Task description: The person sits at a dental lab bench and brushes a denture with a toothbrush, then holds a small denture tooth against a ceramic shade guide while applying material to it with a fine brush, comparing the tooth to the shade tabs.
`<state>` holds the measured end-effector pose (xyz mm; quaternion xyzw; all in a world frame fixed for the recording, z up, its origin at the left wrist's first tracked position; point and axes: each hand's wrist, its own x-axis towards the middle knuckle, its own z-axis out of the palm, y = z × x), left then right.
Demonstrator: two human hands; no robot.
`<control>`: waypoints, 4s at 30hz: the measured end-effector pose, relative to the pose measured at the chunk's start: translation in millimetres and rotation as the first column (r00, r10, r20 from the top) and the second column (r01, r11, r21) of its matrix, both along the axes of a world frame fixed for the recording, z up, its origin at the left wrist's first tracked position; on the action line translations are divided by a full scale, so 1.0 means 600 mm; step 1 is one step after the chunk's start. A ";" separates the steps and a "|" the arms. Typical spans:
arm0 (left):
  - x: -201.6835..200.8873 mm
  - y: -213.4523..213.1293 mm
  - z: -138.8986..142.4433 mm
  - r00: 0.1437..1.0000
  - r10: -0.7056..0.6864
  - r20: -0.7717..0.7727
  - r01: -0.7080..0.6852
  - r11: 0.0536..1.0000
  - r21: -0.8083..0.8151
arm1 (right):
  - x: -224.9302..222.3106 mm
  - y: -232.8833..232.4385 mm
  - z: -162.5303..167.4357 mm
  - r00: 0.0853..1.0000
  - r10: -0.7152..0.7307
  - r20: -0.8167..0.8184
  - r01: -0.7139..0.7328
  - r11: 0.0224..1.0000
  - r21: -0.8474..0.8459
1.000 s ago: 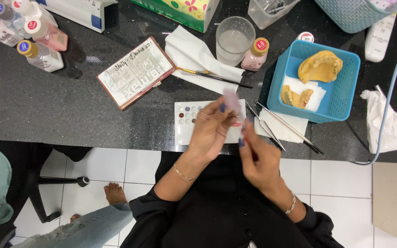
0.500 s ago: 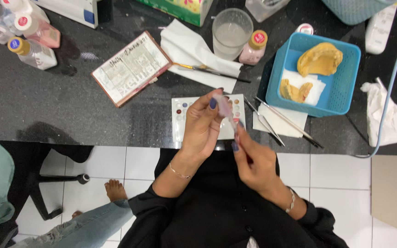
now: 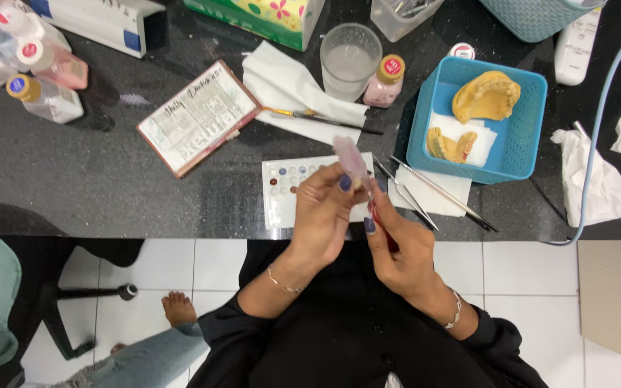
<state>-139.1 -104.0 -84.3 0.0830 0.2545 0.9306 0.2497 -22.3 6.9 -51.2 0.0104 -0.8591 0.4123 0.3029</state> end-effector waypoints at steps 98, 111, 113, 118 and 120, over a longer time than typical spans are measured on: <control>-0.040 -0.027 0.007 1.000 0.016 -0.006 -0.016 0.999 0.044 | -0.020 -0.023 0.040 0.997 0.045 0.068 -0.044 0.999 -0.019; -0.034 -0.019 0.010 0.994 0.096 -0.058 -0.096 0.995 0.003 | -0.012 -0.019 0.037 0.990 0.138 -0.025 -0.139 0.989 -0.048; -0.026 -0.019 0.009 0.996 0.069 -0.047 -0.069 0.997 0.019 | -0.013 -0.016 0.036 0.997 0.070 0.013 -0.070 0.998 -0.002; -0.028 -0.029 0.009 0.992 0.110 -0.064 -0.109 0.994 0.025 | -0.015 -0.023 0.036 0.995 0.090 0.042 -0.087 0.995 -0.056; -0.028 -0.029 0.008 0.990 0.134 -0.043 -0.135 0.991 -0.014 | -0.015 -0.027 0.035 0.985 0.165 -0.045 -0.169 0.981 -0.094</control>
